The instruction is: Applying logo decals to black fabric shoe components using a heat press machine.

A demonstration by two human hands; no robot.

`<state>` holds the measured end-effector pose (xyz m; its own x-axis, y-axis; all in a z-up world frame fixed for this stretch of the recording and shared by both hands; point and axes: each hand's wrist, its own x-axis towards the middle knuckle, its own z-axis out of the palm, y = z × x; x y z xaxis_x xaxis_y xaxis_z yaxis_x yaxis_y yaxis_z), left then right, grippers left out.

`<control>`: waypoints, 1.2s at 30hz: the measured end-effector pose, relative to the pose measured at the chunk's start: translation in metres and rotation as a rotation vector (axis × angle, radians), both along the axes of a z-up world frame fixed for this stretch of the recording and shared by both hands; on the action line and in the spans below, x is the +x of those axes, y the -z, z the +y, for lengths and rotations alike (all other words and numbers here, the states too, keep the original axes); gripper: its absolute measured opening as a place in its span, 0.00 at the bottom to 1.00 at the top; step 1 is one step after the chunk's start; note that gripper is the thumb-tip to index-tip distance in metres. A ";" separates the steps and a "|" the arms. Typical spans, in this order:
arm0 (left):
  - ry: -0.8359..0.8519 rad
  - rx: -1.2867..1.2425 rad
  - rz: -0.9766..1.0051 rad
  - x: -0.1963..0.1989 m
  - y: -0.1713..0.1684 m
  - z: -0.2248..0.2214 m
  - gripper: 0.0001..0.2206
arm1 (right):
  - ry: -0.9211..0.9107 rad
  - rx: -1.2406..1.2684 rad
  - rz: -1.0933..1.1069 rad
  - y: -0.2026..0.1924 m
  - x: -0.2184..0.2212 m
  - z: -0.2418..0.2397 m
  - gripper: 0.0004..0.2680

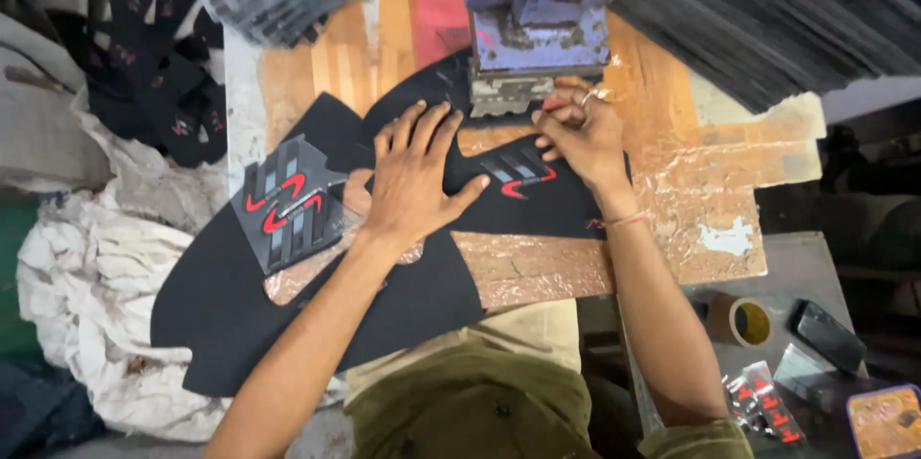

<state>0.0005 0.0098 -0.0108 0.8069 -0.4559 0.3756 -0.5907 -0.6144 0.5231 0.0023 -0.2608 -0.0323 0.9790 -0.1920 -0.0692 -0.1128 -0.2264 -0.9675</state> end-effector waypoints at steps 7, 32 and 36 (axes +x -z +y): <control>0.003 0.088 -0.083 -0.003 0.002 0.000 0.35 | 0.031 -0.029 -0.079 -0.009 -0.005 0.007 0.11; 0.003 0.115 -0.072 -0.004 0.001 -0.002 0.35 | 0.037 0.010 -0.071 -0.001 -0.005 0.004 0.11; 0.012 0.117 -0.089 -0.005 0.000 -0.002 0.34 | 0.008 0.008 -0.100 -0.003 -0.005 0.004 0.11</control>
<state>-0.0041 0.0076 -0.0104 0.7669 -0.5102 0.3893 -0.6392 -0.6609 0.3931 -0.0025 -0.2570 -0.0288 0.9796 -0.1993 0.0273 -0.0172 -0.2178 -0.9758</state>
